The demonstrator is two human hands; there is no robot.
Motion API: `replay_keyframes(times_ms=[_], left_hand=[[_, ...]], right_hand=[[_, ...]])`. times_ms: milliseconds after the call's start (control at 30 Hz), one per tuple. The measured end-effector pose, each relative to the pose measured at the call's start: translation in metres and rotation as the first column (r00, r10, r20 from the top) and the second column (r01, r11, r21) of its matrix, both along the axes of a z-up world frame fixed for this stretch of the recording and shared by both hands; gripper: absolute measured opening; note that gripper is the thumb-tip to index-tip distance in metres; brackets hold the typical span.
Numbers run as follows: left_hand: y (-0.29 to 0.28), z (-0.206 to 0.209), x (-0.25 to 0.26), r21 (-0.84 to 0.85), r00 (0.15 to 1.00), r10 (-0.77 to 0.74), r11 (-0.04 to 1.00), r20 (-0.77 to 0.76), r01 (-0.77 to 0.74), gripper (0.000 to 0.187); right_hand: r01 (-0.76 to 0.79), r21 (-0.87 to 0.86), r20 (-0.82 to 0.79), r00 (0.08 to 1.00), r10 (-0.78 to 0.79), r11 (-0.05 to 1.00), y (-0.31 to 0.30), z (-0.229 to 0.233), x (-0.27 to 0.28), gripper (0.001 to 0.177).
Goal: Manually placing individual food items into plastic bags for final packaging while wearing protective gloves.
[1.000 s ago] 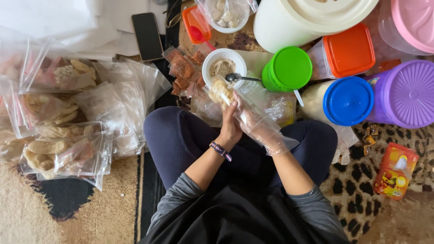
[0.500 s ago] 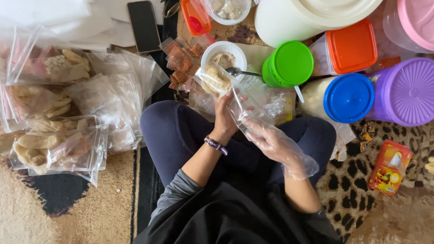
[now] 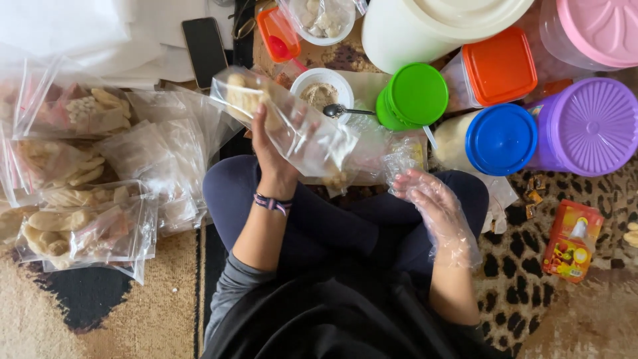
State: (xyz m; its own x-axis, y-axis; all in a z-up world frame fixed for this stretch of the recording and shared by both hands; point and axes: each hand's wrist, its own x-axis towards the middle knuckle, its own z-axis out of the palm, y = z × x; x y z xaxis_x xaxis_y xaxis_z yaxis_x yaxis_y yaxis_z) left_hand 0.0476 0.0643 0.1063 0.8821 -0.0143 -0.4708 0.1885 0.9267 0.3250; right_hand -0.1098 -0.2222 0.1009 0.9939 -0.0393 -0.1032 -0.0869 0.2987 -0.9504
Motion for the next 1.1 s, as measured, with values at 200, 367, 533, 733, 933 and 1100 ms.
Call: replay_keyframes(times_ms=[200,367,533,733,933,1100], left_hand=[[0.046,0.018,0.058,-0.053,0.982,0.164,0.986,0.099,-0.159,0.086],[0.047,-0.017,0.073,-0.076,0.976,0.218,0.973,-0.024,-0.219,0.096],[0.057,-0.022,0.092,-0.059,0.966,0.254,0.965,-0.042,-0.256,0.102],[0.053,-0.050,0.105,-0.166,0.975,0.173,0.975,0.140,-0.149,0.062],[0.057,-0.059,0.125,-0.006,0.967,0.167,0.986,0.191,-0.169,0.088],[0.061,-0.040,0.135,0.074,0.983,0.120,0.989,0.136,-0.131,0.099]], right_hand=[[-0.066,-0.218,-0.065,0.996,0.053,0.974,0.024,0.029,0.064,0.045],[-0.246,-0.458,0.039,0.954,0.296,0.854,0.041,0.033,0.155,0.041],[-0.145,-0.669,0.186,0.917,0.354,0.729,0.066,0.010,0.257,0.057],[0.081,-0.959,0.217,0.826,0.519,0.272,0.091,-0.004,0.368,0.060],[0.141,-0.973,0.225,0.774,0.593,0.184,0.071,-0.071,0.461,0.076],[0.020,-0.999,0.033,0.835,0.550,0.031,0.039,-0.095,0.500,0.083]])
